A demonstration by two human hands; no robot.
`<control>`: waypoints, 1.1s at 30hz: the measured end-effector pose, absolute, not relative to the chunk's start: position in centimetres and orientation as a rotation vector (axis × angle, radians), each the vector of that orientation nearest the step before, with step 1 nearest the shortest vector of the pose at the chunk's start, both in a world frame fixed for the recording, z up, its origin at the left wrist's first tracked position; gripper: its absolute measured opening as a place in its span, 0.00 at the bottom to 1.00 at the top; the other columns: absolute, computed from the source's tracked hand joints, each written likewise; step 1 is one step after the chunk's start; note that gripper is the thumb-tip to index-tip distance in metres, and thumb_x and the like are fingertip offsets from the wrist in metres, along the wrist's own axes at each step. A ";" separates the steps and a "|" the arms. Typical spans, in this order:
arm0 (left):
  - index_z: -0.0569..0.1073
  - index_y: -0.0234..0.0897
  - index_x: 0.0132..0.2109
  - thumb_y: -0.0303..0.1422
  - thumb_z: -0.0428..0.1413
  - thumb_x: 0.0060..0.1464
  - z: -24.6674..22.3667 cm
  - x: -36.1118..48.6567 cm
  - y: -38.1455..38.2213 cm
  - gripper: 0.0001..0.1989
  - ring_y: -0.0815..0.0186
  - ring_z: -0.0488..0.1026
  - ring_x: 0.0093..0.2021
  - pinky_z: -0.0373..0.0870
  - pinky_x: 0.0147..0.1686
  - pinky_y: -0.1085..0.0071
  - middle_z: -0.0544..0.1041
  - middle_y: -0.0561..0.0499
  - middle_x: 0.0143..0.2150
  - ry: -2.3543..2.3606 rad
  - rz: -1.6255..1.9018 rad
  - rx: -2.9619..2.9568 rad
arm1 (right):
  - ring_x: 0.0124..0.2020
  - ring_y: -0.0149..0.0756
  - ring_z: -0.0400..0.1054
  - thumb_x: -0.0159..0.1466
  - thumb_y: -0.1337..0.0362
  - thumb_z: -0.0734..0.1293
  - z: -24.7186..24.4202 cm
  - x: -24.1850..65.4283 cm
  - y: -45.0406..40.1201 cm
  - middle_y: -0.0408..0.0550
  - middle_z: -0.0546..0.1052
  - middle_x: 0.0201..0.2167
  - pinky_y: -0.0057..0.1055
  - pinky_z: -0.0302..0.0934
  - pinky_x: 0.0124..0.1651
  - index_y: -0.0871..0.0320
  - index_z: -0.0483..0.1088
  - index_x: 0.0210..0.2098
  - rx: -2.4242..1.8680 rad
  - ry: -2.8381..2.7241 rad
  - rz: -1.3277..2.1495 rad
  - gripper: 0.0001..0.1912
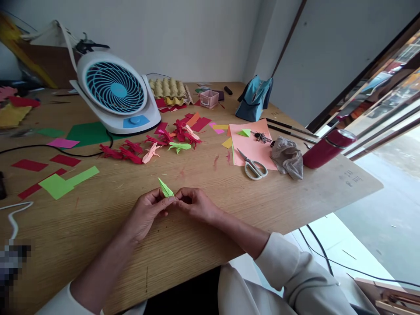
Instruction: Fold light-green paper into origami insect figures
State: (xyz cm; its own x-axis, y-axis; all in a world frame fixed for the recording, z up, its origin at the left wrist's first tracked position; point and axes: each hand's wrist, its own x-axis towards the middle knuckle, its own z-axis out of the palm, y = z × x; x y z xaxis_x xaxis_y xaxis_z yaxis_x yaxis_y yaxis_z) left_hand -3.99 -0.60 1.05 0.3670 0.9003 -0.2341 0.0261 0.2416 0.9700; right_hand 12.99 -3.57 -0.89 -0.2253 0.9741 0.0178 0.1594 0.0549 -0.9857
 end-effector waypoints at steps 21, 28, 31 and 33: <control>0.74 0.34 0.28 0.42 0.67 0.43 0.5 -4.4 0.1 0.16 0.72 0.63 0.26 0.64 0.23 0.78 0.69 0.55 0.25 1.012 0.788 1.212 | 0.25 0.26 0.54 0.61 0.50 0.69 -1.1 12.6 -3.8 0.38 0.64 0.23 0.25 0.51 0.29 0.60 0.66 0.27 -1.238 -1.550 1.159 0.19; 0.73 0.34 0.29 0.43 0.67 0.42 0.7 -4.0 -0.5 0.17 0.72 0.65 0.26 0.63 0.23 0.79 0.72 0.54 0.26 1.035 0.733 1.120 | 0.25 0.26 0.55 0.62 0.51 0.68 -1.2 12.6 -3.8 0.39 0.65 0.22 0.25 0.51 0.28 0.60 0.67 0.27 -1.228 -1.564 1.136 0.18; 0.72 0.34 0.29 0.42 0.67 0.43 0.3 -4.0 -0.5 0.16 0.73 0.64 0.25 0.62 0.22 0.79 0.69 0.56 0.24 1.041 0.767 1.138 | 0.25 0.27 0.57 0.64 0.54 0.66 -1.4 12.4 -3.7 0.40 0.66 0.23 0.25 0.51 0.28 0.59 0.66 0.27 -1.269 -1.613 1.029 0.16; 0.71 0.34 0.27 0.40 0.67 0.44 -0.1 -3.9 -0.4 0.16 0.74 0.61 0.24 0.60 0.22 0.79 0.68 0.56 0.24 1.016 0.815 1.179 | 0.26 0.27 0.58 0.64 0.55 0.66 -1.5 12.3 -3.6 0.40 0.66 0.23 0.25 0.52 0.29 0.59 0.65 0.26 -1.297 -1.661 0.976 0.15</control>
State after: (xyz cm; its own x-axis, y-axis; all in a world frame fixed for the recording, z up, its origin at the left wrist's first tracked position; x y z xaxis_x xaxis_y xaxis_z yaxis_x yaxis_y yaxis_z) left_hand -3.91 -0.41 -0.15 0.3486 0.9158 -0.1996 0.0044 0.2114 0.9774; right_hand 12.32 -3.64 -1.53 -0.1579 0.9792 0.1273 0.3655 0.1777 -0.9137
